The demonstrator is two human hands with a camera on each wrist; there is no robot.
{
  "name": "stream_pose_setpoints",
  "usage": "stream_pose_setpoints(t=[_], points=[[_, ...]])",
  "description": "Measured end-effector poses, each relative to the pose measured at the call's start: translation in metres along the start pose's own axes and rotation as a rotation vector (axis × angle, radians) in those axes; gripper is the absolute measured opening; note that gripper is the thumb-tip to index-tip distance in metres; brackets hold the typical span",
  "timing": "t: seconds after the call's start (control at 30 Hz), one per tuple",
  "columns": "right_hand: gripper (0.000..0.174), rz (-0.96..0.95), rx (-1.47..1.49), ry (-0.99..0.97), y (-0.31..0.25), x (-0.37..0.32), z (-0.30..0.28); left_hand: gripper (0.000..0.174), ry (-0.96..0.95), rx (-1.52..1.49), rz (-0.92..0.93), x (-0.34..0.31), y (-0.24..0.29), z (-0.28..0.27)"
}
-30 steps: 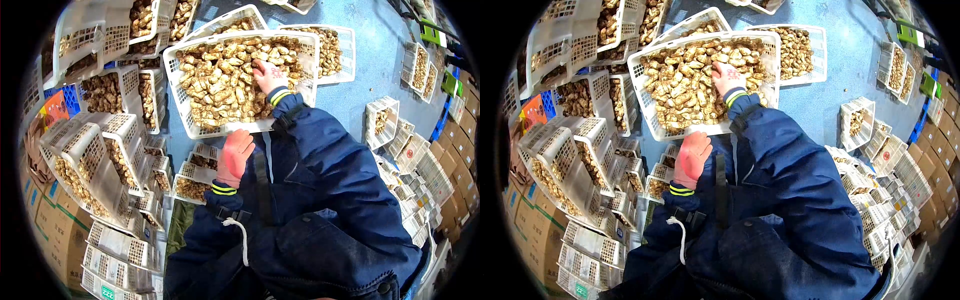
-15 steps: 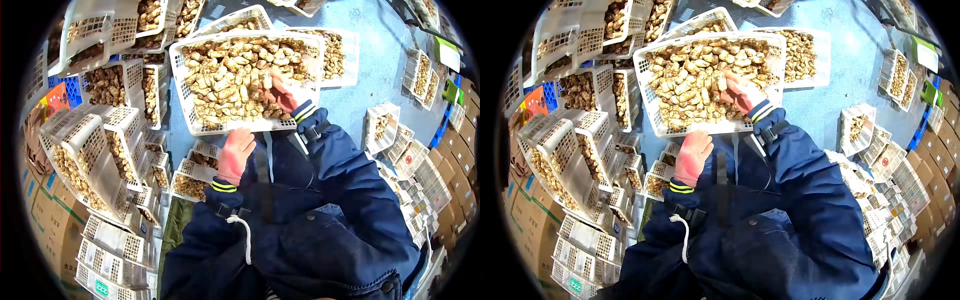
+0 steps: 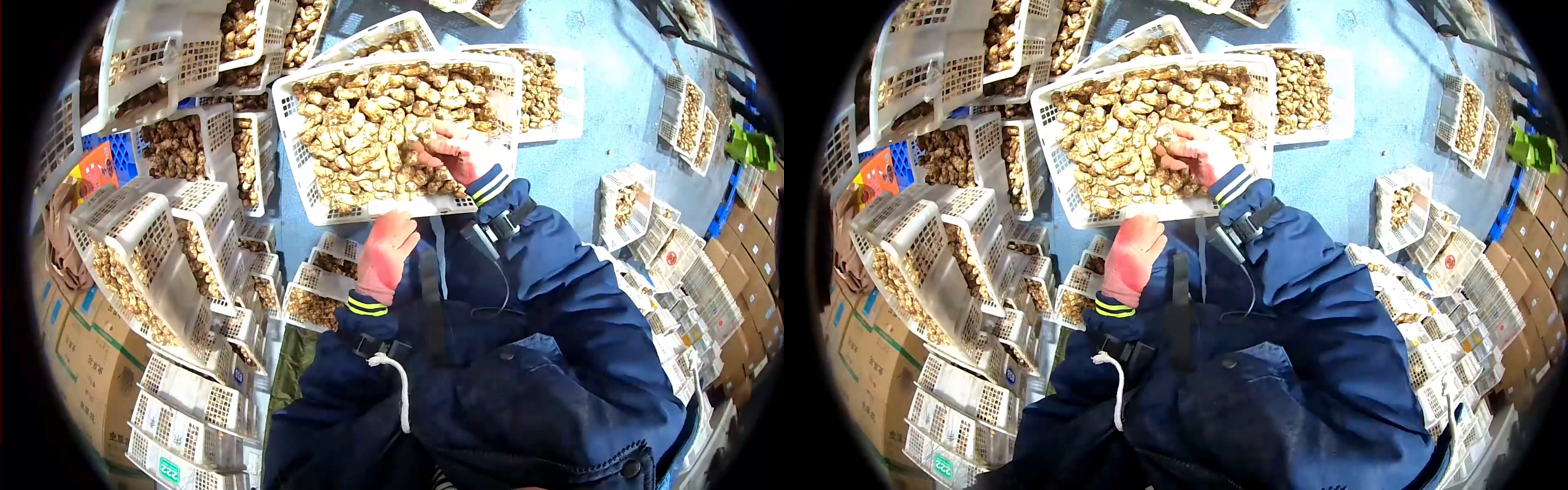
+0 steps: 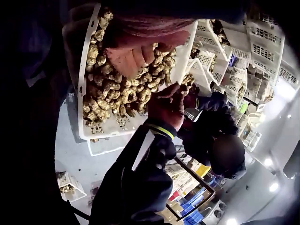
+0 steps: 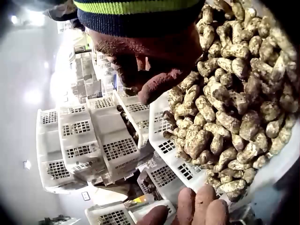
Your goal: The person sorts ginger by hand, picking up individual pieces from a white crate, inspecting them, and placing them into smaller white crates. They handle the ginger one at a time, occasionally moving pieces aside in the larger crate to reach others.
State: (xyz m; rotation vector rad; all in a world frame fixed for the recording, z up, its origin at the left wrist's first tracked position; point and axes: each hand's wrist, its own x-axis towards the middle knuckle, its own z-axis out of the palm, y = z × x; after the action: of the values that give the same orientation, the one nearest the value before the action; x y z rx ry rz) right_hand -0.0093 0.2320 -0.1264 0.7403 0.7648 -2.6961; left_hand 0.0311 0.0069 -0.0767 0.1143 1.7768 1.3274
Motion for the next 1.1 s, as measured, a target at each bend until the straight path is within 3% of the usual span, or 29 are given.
stream_pose_setpoints(t=[0.1,0.13,0.2,0.23,0.27,0.3,0.33,0.4,0.43,0.47,0.53,0.6,0.63,0.7,0.77,0.8,0.87,0.9,0.93,1.03,1.1], points=[[0.041,-0.028,-0.126,0.118,0.001,-0.016,0.009,0.035,0.038,-0.216,-0.059,0.0,-0.003,0.002],[0.049,0.014,0.111,-0.011,0.025,-0.014,-0.028,0.038,-0.051,-0.347,-0.087,-0.001,-0.003,-0.003],[0.045,0.145,0.091,-0.021,0.021,-0.02,-0.014,0.041,-0.14,-0.478,-0.115,0.0,0.001,-0.005],[0.045,0.25,-0.032,0.253,0.02,-0.027,0.001,0.041,-0.121,-0.545,-0.106,0.0,0.003,-0.004],[0.044,0.203,-0.134,0.154,0.032,-0.028,0.0,0.04,-0.101,-0.611,-0.095,0.001,0.006,-0.003],[0.044,0.098,-0.561,0.144,0.034,-0.032,0.011,0.041,-0.076,-0.418,-0.049,0.005,0.011,-0.001],[0.044,-0.012,-0.985,0.131,0.038,-0.039,0.022,0.041,-0.077,-0.417,-0.05,0.007,0.016,0.003],[0.043,-0.224,-1.413,0.039,0.048,-0.052,0.041,0.039,0.193,-1.149,-0.283,0.013,0.038,0.008],[0.045,-0.282,-1.359,-0.044,0.044,-0.061,0.048,0.038,0.219,-1.355,-0.219,0.011,0.02,0.011],[0.042,-0.423,-1.42,-0.053,0.041,-0.063,0.053,0.038,0.218,-1.355,-0.22,0.01,0.011,0.008],[0.041,-0.358,-1.192,-0.026,0.026,-0.063,0.051,0.035,0.187,-1.373,-0.207,0.009,0.0,-0.001],[0.032,-0.072,-1.172,0.151,-0.001,-0.057,0.037,0.036,0.272,-1.27,-0.28,0.01,0.021,-0.002],[0.031,-0.091,-0.909,0.283,0.011,-0.048,0.006,0.036,0.248,-1.293,-0.246,0.01,0.023,-0.004],[0.028,-0.164,-0.804,0.472,0.018,-0.031,-0.051,0.035,0.249,-1.38,-0.202,0.011,0.029,-0.005],[0.03,-0.058,-1.16,0.607,0.018,-0.017,-0.105,0.033,0.199,-1.346,-0.173,0.011,0.024,-0.009],[0.032,-0.072,-1.125,0.699,0.025,-0.008,-0.12,0.032,0.147,-1.309,-0.145,0.011,0.021,-0.009],[0.038,-0.012,-1.474,0.721,0.024,0.006,-0.126,0.033,0.209,-1.28,-0.173,0.011,0.021,-0.008],[0.046,0.219,-1.531,0.74,0.021,0.014,-0.116,0.034,0.134,-1.287,-0.165,0.012,0.026,-0.009],[0.052,0.086,-1.577,0.68,0.023,0.018,-0.114,0.035,0.059,-1.293,-0.157,0.014,0.031,-0.009],[0.051,0.145,-1.529,0.764,0.028,0.035,-0.128,0.039,0.088,-1.307,-0.12,0.015,0.045,-0.008],[0.052,0.236,-1.56,0.708,0.019,0.032,-0.125,0.039,0.111,-1.377,-0.144,0.017,0.04,-0.008]])
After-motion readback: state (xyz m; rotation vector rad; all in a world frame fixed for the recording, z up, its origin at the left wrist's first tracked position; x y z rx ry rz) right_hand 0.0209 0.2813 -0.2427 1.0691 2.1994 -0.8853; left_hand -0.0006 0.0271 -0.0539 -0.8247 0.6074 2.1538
